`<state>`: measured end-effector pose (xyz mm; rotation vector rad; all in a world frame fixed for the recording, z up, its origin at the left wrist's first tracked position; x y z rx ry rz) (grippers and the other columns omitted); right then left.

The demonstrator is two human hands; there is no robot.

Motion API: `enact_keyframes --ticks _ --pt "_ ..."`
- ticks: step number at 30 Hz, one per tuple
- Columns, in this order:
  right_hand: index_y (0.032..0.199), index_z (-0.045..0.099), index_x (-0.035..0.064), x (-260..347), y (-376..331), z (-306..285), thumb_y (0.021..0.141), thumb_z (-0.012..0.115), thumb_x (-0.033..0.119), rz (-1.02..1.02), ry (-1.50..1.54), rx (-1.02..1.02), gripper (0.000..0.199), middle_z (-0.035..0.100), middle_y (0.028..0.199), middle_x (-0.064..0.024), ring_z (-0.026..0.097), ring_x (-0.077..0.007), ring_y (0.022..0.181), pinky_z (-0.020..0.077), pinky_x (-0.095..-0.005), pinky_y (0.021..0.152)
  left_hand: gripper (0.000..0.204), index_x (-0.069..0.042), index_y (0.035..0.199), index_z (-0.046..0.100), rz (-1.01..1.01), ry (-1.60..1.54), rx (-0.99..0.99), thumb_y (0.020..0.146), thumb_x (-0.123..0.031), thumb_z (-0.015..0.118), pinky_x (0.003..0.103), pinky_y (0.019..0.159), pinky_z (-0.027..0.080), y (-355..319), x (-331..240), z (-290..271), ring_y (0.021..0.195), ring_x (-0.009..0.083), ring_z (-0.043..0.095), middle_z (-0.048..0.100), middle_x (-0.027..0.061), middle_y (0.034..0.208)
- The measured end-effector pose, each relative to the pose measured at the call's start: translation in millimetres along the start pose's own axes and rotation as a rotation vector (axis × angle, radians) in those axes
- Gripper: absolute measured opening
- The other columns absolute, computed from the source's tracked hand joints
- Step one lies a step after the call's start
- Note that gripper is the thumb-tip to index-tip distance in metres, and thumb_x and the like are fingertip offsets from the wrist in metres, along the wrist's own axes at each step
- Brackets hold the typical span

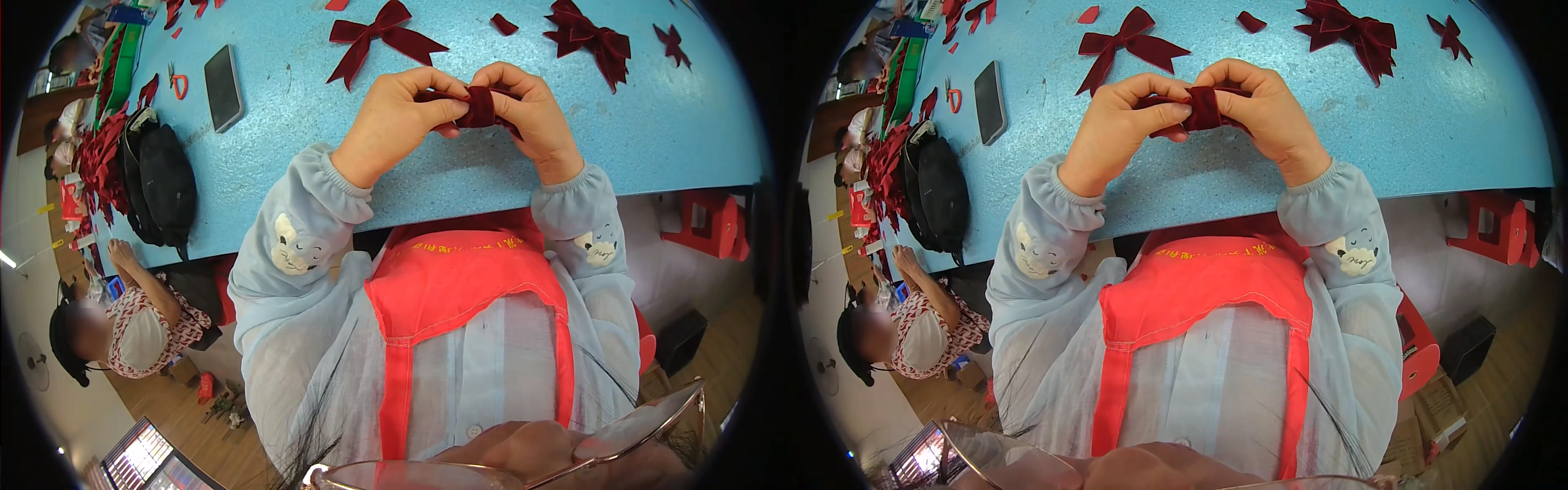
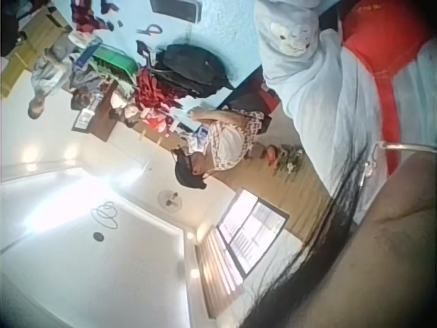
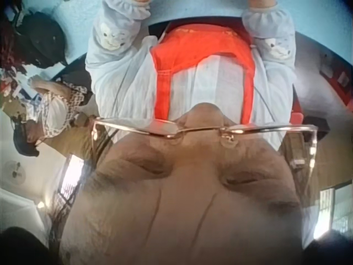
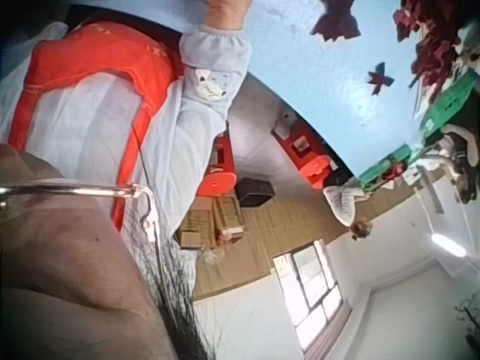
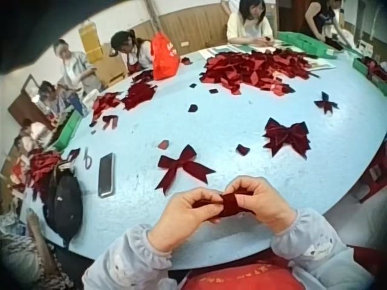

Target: Tying maroon ribbons into decorative bows.

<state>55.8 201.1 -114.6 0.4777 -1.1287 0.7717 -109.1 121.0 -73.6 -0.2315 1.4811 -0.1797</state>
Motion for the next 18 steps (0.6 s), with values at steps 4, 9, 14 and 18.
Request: enact_keyframes --ticks 4,9,14,18 --pt "0.094 0.061 0.0039 -6.7 -0.4 -2.3 0.082 0.061 0.008 -0.032 0.001 -0.01 0.012 0.062 0.086 -0.0008 0.059 -0.0078 0.078 0.0491 -0.0207 0.071 0.014 0.003 0.091 0.062 0.01 0.023 -0.004 0.078 0.0 0.064 0.025 0.066 0.052 0.0 4.9 0.1 0.074 0.0158 0.062 0.062 0.0095 0.091" --pt "0.092 0.058 0.0045 -11.7 -1.2 1.3 0.083 0.062 0.009 0.004 -0.105 0.022 0.011 0.06 0.087 0.0002 0.057 -0.0062 0.078 0.0466 -0.0193 0.071 0.016 0.004 0.09 0.059 0.037 -0.011 -0.001 0.076 0.0 0.065 0.025 0.062 0.051 1.8 18.8 -4.3 0.069 0.0154 0.061 0.062 0.0099 0.084" --pt "0.091 0.055 0.0059 -15.4 -1.9 4.9 0.081 0.063 0.009 0.003 -0.132 0.02 0.013 0.059 0.085 0.0014 0.056 -0.0054 0.078 0.0451 -0.0186 0.07 0.022 0.003 0.093 0.054 0.08 -0.034 0.04 0.074 0.0 0.066 0.025 0.059 0.051 3.4 21.9 -7.6 0.069 0.0154 0.061 0.06 0.0101 0.085" --pt "0.089 0.05 0.0076 -13.9 -2.2 5.7 0.08 0.065 0.008 -0.021 -0.149 0.028 0.017 0.056 0.084 0.0028 0.054 -0.0054 0.078 0.0438 -0.0182 0.071 0.026 0.002 0.098 0.053 0.102 0.104 0.093 0.074 0.0 0.065 0.025 0.057 0.05 3.2 16.4 -6.8 0.068 0.0143 0.06 0.06 0.0099 0.087"
Point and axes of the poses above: each hand's wrist, its own y-axis towards the middle knuckle, its own z-axis out of the palm, x = y × z, the point moved 1 cm from there along y, towards the middle knuckle
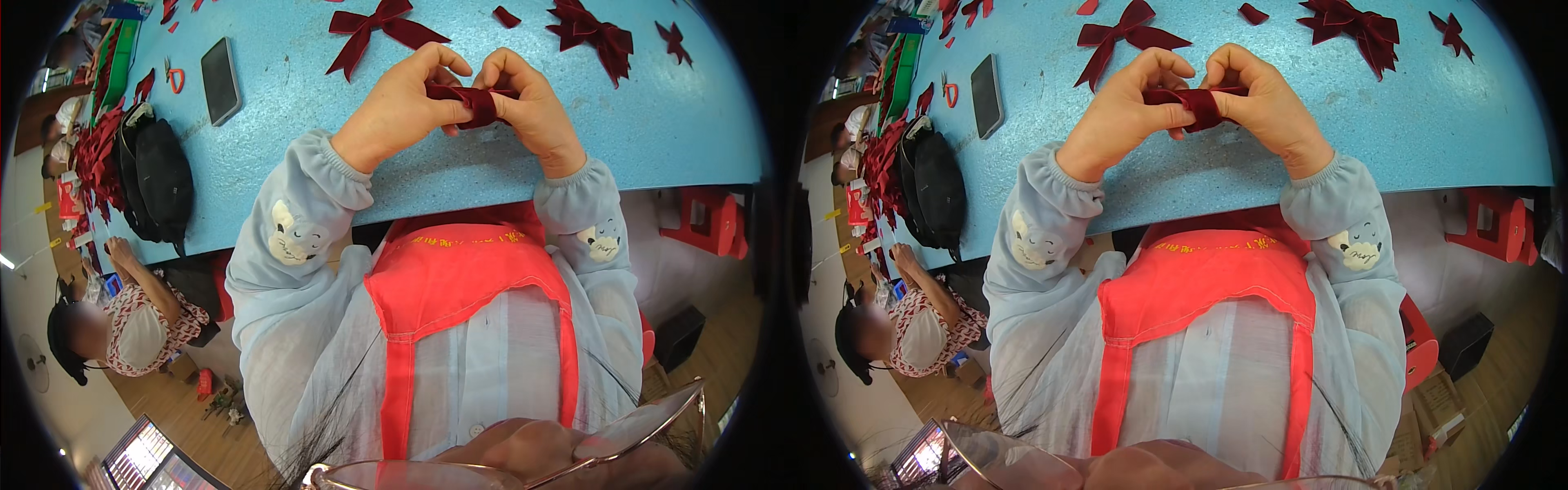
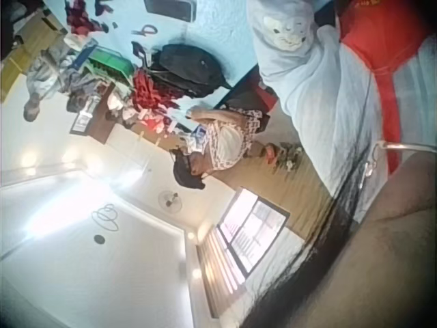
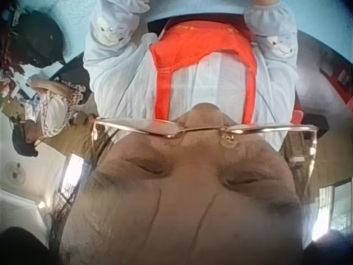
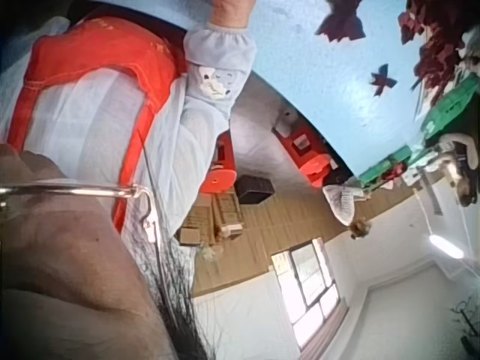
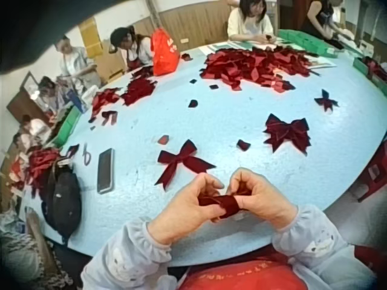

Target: Tying maroon ribbons into decorative bows.

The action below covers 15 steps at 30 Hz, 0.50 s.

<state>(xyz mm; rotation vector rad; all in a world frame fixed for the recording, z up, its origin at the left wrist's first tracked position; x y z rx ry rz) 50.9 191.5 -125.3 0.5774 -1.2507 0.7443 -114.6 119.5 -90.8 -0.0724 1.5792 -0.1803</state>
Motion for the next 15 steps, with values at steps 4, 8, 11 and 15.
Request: enact_keyframes --ticks 4,8,11,15 --pt "0.087 0.045 0.0096 3.1 4.3 -4.4 0.079 0.065 0.008 -0.045 -0.047 -0.022 0.022 0.053 0.087 0.003 0.052 -0.0055 0.079 0.0431 -0.0185 0.072 0.024 0.003 0.098 0.055 -0.013 -0.004 -0.009 0.077 -0.003 0.065 0.024 0.061 0.048 2.2 -9.8 4.1 0.071 0.0127 0.057 0.059 0.008 0.088" --pt "0.086 0.044 0.0092 12.0 3.9 -2.0 0.079 0.064 0.006 -0.096 -0.113 -0.033 0.021 0.054 0.092 0.0005 0.052 -0.0055 0.081 0.0443 -0.02 0.072 0.023 0.003 0.098 0.056 -0.099 -0.044 -0.06 0.078 -0.003 0.064 0.023 0.06 0.047 1.6 -8.5 2.4 0.069 0.0118 0.056 0.06 0.0077 0.087" --pt "0.085 0.044 0.0084 15.1 7.4 -0.5 0.079 0.063 0.004 -0.134 -0.125 -0.023 0.02 0.055 0.096 -0.0014 0.052 -0.0057 0.083 0.0447 -0.0206 0.072 0.019 0.003 0.094 0.058 -0.103 -0.1 -0.068 0.076 -0.002 0.064 0.023 0.057 0.047 5.2 -5.0 -3.3 0.068 0.0119 0.057 0.061 0.0087 0.084" --pt "0.085 0.043 0.0076 20.5 11.6 1.0 0.078 0.061 0.001 -0.191 -0.13 0.022 0.021 0.053 0.104 -0.0035 0.052 -0.0064 0.084 0.0445 -0.0209 0.072 0.018 0.003 0.093 0.059 -0.153 -0.2 -0.039 0.075 -0.001 0.063 0.024 0.056 0.048 6.0 -8.4 -9.9 0.067 0.0126 0.058 0.061 0.0092 0.083"
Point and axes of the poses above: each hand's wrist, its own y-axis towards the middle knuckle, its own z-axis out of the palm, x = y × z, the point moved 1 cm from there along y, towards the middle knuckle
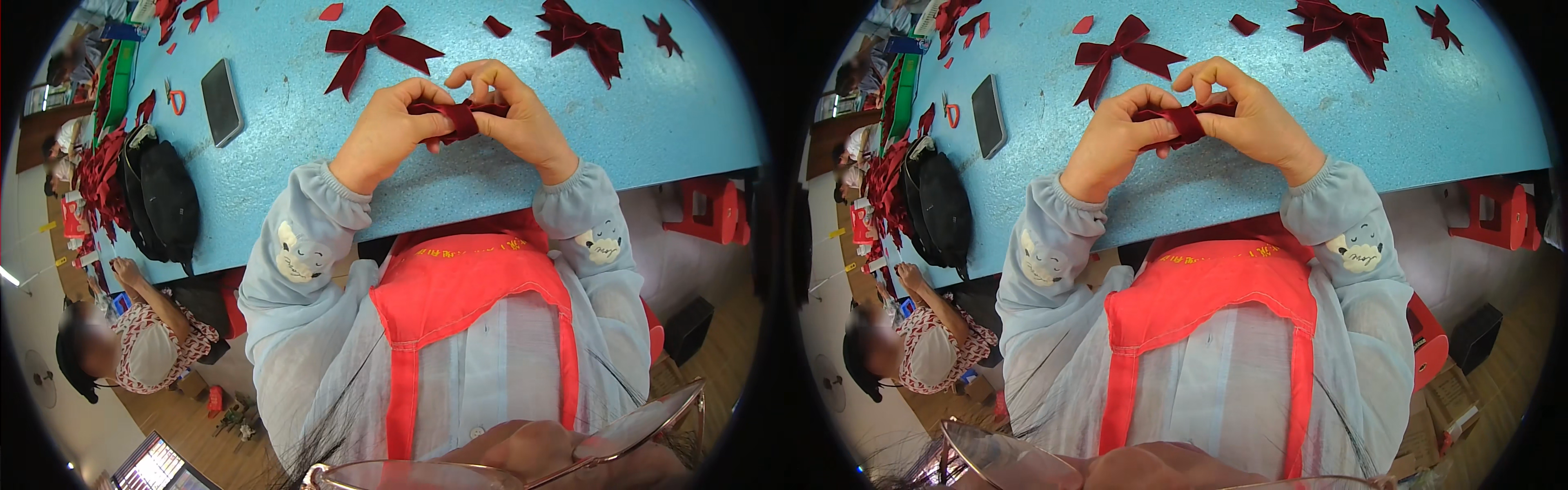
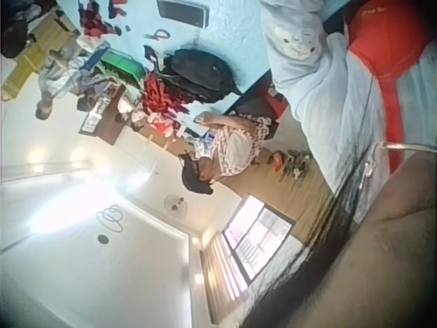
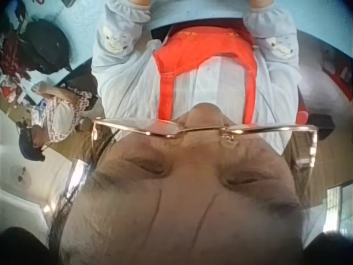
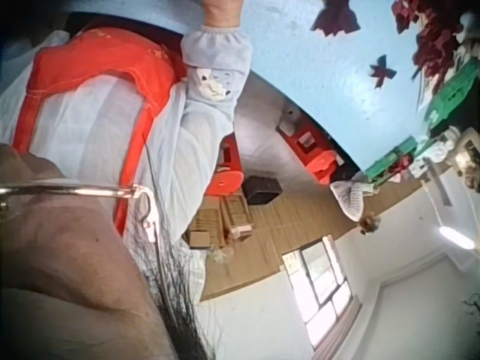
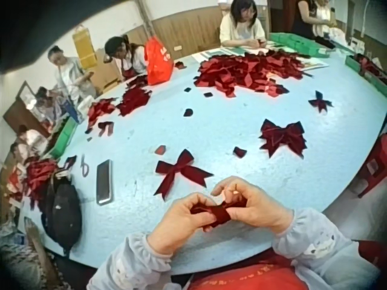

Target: Tying maroon ribbons into decorative bows.

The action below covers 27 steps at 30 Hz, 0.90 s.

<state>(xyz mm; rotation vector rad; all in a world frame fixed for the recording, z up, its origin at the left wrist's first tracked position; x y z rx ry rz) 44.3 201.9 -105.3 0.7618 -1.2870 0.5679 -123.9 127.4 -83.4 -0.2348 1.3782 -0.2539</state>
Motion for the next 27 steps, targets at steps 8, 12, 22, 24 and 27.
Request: enact_keyframes --ticks 8,12,22,24,27 --pt "0.076 0.048 0.0065 -4.4 6.1 4.3 0.075 0.061 -0.002 -0.131 -0.234 0.052 0.015 0.054 0.11 -0.0069 0.05 -0.0083 0.079 0.0442 -0.022 0.072 0.02 0.002 0.094 0.058 -0.11 -0.196 0.025 0.075 -0.002 0.064 0.024 0.057 0.048 -4.9 6.4 -18.3 0.07 0.0138 0.058 0.061 0.0093 0.085" --pt "0.077 0.057 0.0044 -0.3 6.2 12.6 0.074 0.061 -0.002 -0.124 -0.387 0.031 0.008 0.055 0.108 -0.0071 0.053 -0.011 0.083 0.0445 -0.0231 0.074 0.021 0.002 0.095 0.058 -0.079 -0.171 0.02 0.076 -0.003 0.064 0.024 0.058 0.048 -9.3 7.5 -23.0 0.069 0.0134 0.058 0.061 0.0088 0.084" --pt "0.083 0.063 0.0022 -13.1 12.4 18.2 0.075 0.063 0.003 -0.146 -0.187 -0.008 0.008 0.056 0.107 -0.0075 0.056 -0.0164 0.093 0.0462 -0.0263 0.078 0.018 0.001 0.092 0.057 0.104 -0.034 0.007 0.077 -0.003 0.065 0.023 0.057 0.047 -18.4 -4.4 -24.0 0.065 0.0116 0.057 0.061 0.007 0.079" --pt "0.084 0.063 0.0022 -13.6 13.0 19.5 0.076 0.064 0.003 -0.15 -0.193 -0.015 0.008 0.056 0.107 -0.0075 0.056 -0.0163 0.093 0.0462 -0.0261 0.079 0.018 0.001 0.092 0.056 0.133 -0.013 0.004 0.077 -0.003 0.066 0.023 0.056 0.047 -15.0 -4.3 -25.8 0.067 0.0116 0.058 0.061 0.0069 0.08" --pt "0.085 0.063 0.0023 -13.9 11.4 20.0 0.076 0.065 0.005 -0.156 -0.206 -0.034 0.009 0.056 0.107 -0.0075 0.056 -0.0162 0.093 0.0463 -0.0258 0.08 0.02 0.0 0.093 0.055 0.154 0.011 -0.007 0.077 -0.003 0.066 0.023 0.056 0.048 -13.9 -4.0 -23.3 0.068 0.0117 0.058 0.061 0.007 0.081"
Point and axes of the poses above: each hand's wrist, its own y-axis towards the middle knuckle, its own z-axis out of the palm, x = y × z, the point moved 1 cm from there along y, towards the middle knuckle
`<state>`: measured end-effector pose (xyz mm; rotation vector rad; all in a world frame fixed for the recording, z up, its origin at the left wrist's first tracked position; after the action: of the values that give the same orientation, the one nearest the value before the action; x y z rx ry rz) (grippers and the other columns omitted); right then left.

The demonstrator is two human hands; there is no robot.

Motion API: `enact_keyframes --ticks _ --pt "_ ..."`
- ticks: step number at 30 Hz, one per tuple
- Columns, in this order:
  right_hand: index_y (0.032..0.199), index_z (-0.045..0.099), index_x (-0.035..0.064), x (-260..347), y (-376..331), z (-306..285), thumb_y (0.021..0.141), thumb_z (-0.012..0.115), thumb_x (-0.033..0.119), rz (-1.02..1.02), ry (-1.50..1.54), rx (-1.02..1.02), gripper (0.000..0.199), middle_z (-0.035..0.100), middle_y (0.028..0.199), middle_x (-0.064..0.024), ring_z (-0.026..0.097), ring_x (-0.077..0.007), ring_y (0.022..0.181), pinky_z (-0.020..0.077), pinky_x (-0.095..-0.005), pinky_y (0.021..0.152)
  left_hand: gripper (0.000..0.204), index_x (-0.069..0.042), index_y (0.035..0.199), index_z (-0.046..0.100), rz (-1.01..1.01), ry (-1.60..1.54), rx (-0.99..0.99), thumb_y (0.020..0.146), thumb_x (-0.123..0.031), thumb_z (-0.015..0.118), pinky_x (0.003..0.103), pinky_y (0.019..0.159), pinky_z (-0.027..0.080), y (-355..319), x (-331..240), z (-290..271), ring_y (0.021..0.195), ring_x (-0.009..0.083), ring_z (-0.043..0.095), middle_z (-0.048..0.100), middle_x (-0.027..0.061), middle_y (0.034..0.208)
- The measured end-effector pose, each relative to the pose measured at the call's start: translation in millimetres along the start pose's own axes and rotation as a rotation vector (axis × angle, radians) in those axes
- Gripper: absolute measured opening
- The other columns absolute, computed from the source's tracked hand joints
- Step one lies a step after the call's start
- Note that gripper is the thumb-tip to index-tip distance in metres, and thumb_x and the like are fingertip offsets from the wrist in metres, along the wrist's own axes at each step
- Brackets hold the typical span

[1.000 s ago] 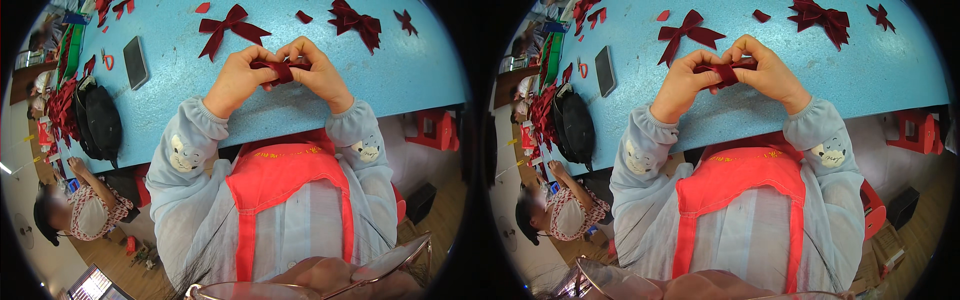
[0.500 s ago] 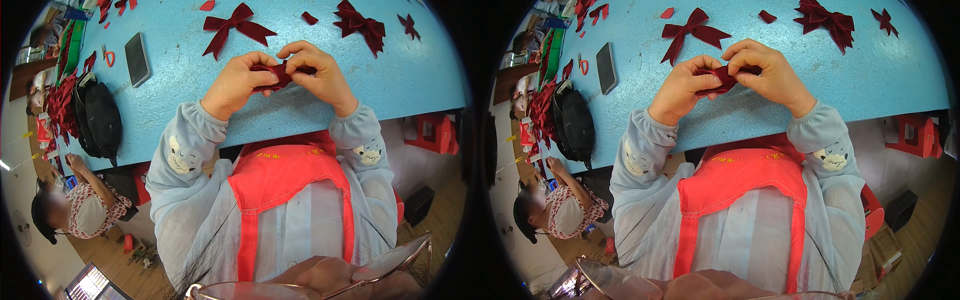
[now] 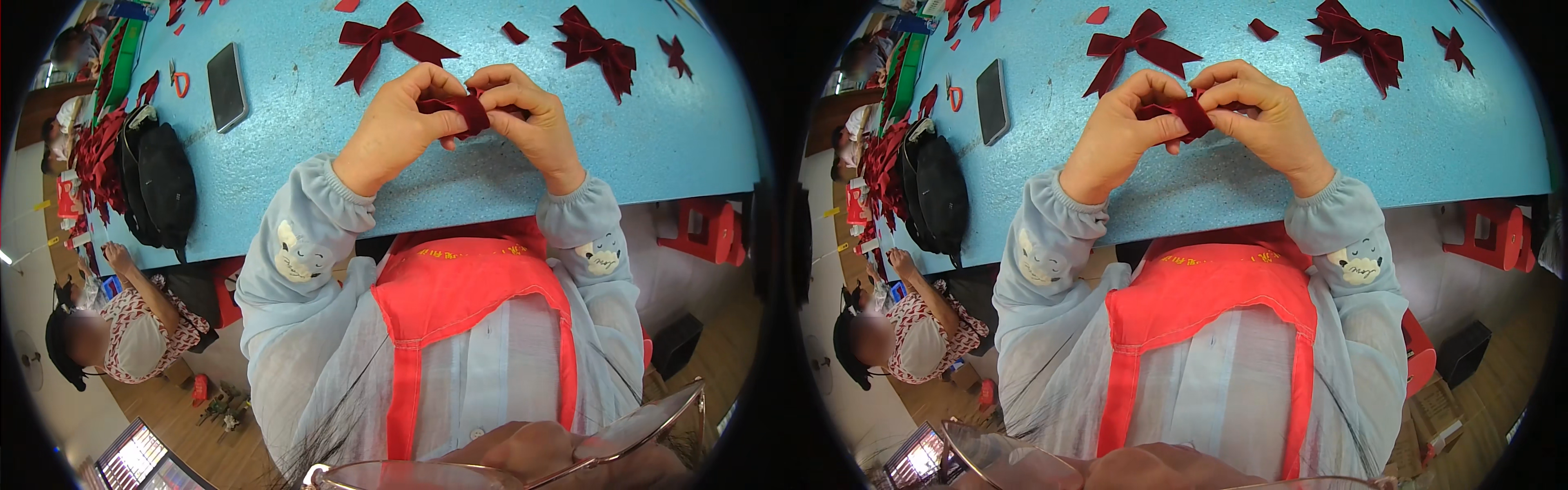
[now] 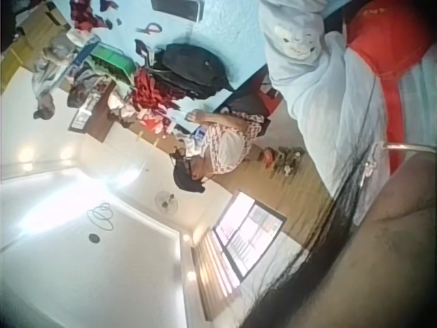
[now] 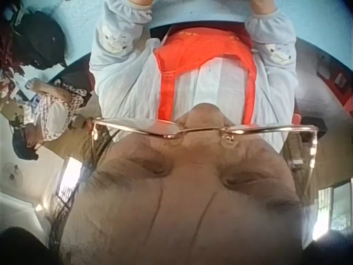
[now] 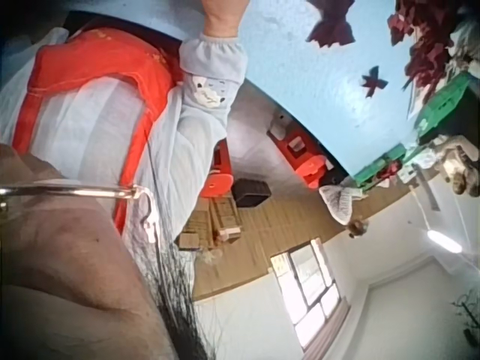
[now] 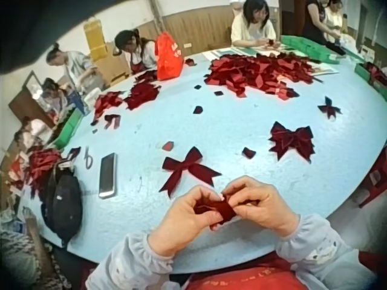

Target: Tying maroon ribbons into decorative bows.

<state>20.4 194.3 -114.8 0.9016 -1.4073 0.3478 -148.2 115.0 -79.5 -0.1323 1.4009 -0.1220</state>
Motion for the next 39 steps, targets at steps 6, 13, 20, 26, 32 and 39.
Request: enact_keyframes --ticks 6,13,20,26,32,39 --pt "0.086 0.064 0.0019 1.5 -2.6 -4.8 0.078 0.066 0.007 0.138 0.087 -0.042 0.01 0.056 0.107 -0.0068 0.055 -0.0133 0.092 0.0456 -0.0245 0.081 0.027 0.001 0.098 0.051 0.061 0.081 -0.015 0.077 -0.001 0.066 0.024 0.056 0.05 3.0 -1.9 9.8 0.07 0.0122 0.06 0.06 0.0077 0.086" --pt "0.086 0.062 0.0001 -3.9 -6.2 -16.0 0.079 0.065 0.007 0.15 0.082 -0.096 0.011 0.057 0.105 -0.0063 0.055 -0.0123 0.091 0.0456 -0.024 0.08 0.026 0.001 0.096 0.05 0.029 0.095 -0.016 0.076 0.0 0.067 0.024 0.055 0.051 16.2 2.9 18.0 0.07 0.0128 0.06 0.059 0.0076 0.085" --pt "0.088 0.062 0.001 -9.9 -1.7 -33.3 0.08 0.063 0.008 0.178 0.01 0.063 0.011 0.057 0.106 -0.0067 0.054 -0.0126 0.093 0.0457 -0.0245 0.08 0.025 0.0 0.094 0.051 -0.001 0.082 -0.016 0.076 -0.001 0.068 0.024 0.055 0.05 20.5 3.3 23.9 0.069 0.0123 0.059 0.059 0.0074 0.085" --pt "0.09 0.061 0.0017 -9.6 -3.7 -27.9 0.08 0.063 0.007 0.121 0.144 -0.045 0.011 0.054 0.109 -0.0075 0.054 -0.0135 0.095 0.0465 -0.0255 0.081 0.024 0.001 0.091 0.05 0.011 0.113 -0.009 0.075 0.001 0.067 0.024 0.053 0.051 25.3 1.1 25.4 0.07 0.0138 0.061 0.06 0.009 0.083" --pt "0.087 0.06 0.0015 -7.3 -5.4 -29.2 0.081 0.062 0.005 0.119 0.046 0.01 0.007 0.053 0.111 -0.0084 0.054 -0.0144 0.096 0.0467 -0.0255 0.081 0.024 0.0 0.092 0.05 -0.022 0.06 0.006 0.076 0.001 0.067 0.024 0.054 0.05 20.8 3.0 24.9 0.07 0.0136 0.06 0.059 0.0083 0.083" --pt "0.081 0.057 0.0025 -0.9 -5.1 -27.7 0.08 0.064 0.01 0.058 0.045 0.063 0.01 0.051 0.116 -0.0088 0.052 -0.016 0.099 0.0447 -0.0291 0.086 0.024 -0.001 0.093 0.051 -0.089 0.018 0.024 0.076 -0.001 0.068 0.023 0.056 0.05 18.4 3.8 25.2 0.07 0.0124 0.059 0.058 0.0061 0.084"
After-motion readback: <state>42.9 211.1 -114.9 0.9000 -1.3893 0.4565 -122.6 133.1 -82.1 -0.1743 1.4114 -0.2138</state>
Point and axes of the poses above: each hand's wrist, its own y-axis towards the middle knuckle, its own z-axis out of the palm, x = y × z, the point moved 1 cm from there along y, towards the middle knuckle
